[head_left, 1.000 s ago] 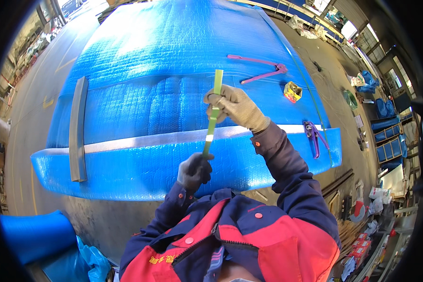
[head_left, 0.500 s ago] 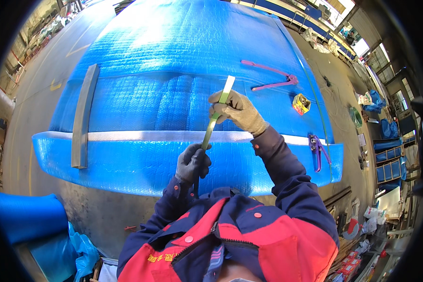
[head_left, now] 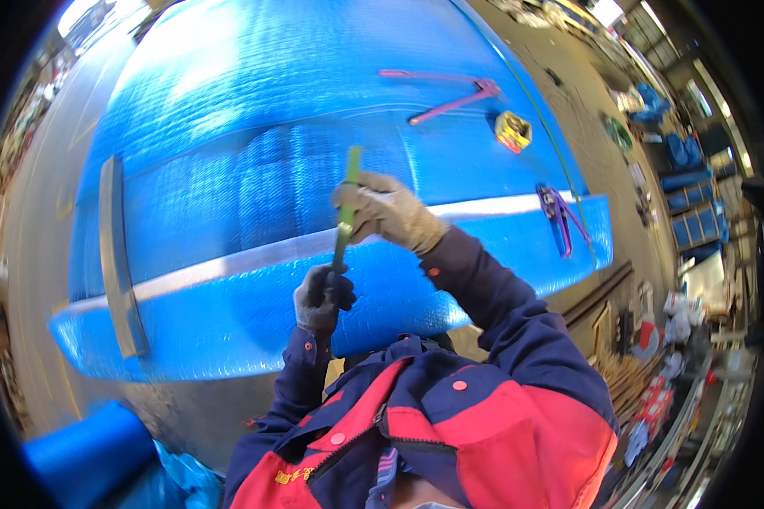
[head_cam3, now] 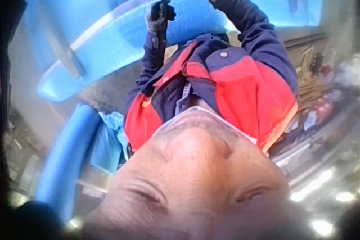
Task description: The person secures a large blue tarp-covered bundle using green straps and a purple ratchet tool. They thread the strap, tighten it with the ratchet, and use a long metal bar to crank the mechanism, repeating the process to fasten multiple straps.
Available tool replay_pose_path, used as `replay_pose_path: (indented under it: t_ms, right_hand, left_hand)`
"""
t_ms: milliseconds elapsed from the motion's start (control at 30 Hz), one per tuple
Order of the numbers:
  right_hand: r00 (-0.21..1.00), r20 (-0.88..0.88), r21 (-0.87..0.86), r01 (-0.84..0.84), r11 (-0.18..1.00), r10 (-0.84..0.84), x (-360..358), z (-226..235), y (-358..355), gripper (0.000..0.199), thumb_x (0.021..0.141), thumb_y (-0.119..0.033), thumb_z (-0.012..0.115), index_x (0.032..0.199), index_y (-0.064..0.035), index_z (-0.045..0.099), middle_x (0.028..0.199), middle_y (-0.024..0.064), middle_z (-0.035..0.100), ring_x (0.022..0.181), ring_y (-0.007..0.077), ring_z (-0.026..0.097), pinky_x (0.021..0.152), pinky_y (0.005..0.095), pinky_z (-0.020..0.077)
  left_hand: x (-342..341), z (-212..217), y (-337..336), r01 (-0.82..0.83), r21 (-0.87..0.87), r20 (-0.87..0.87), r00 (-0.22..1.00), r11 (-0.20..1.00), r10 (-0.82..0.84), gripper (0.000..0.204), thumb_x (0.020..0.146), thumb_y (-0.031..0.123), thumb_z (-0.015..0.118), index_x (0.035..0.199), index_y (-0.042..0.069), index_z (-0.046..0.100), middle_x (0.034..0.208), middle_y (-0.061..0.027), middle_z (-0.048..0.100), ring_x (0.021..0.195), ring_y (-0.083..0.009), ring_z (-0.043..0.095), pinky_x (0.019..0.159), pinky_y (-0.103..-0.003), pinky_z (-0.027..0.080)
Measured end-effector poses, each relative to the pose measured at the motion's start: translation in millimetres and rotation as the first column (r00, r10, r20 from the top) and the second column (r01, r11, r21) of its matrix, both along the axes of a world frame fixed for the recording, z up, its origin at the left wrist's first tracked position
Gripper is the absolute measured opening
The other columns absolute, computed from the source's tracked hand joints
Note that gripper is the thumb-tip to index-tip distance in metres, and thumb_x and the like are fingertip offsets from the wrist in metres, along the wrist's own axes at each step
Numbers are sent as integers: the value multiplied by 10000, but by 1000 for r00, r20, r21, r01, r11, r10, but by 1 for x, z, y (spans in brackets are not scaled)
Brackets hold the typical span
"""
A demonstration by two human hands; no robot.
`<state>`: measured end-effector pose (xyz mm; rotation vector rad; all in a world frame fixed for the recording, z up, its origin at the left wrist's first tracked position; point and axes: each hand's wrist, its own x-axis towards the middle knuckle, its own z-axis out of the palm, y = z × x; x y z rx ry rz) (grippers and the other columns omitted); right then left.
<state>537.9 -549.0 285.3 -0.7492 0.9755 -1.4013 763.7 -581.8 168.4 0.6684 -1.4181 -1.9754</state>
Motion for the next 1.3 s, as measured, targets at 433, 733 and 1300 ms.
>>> replay_pose_path:
  t_ms: [433, 733, 1300]
  right_hand:
    - [-177, -979, -204, 849, 488, -102, -368, -130, 273, 692, 866, -578, 712, 1260, -13, 645, 1184, 222, 661, 1096, 361, 644, 915, 464, 520]
    - [879, -461, 820, 475, 319, -123, -510, -232, 488, 832, 766, -646, 770, 1251, 22, 664, 1121, 174, 710, 1001, 309, 670, 823, 475, 540]
    - [781, -409, 322, 607, 727, -471, -199, -205, 283, 278, 900, -227, 778, 1027, -22, 641, 777, 38, 644, 598, 108, 594, 520, 272, 487]
  left_hand:
    - [-59, -73, 11, -314, -84, 380, 867, 946, 322, 206, 1038, 255, 580, 1073, 52, 588, 658, -16, 537, 463, -99, 478, 373, -251, 366]
    - [-65, -119, -19, -591, 17, 465, 719, 807, 517, 234, 1034, 313, 613, 1078, 83, 598, 673, -20, 537, 477, -149, 497, 413, -307, 395]
    - [-64, -152, -38, -573, 121, 266, 805, 810, 530, 316, 989, 23, 631, 1301, 53, 664, 833, -4, 628, 658, -111, 597, 504, -249, 450]
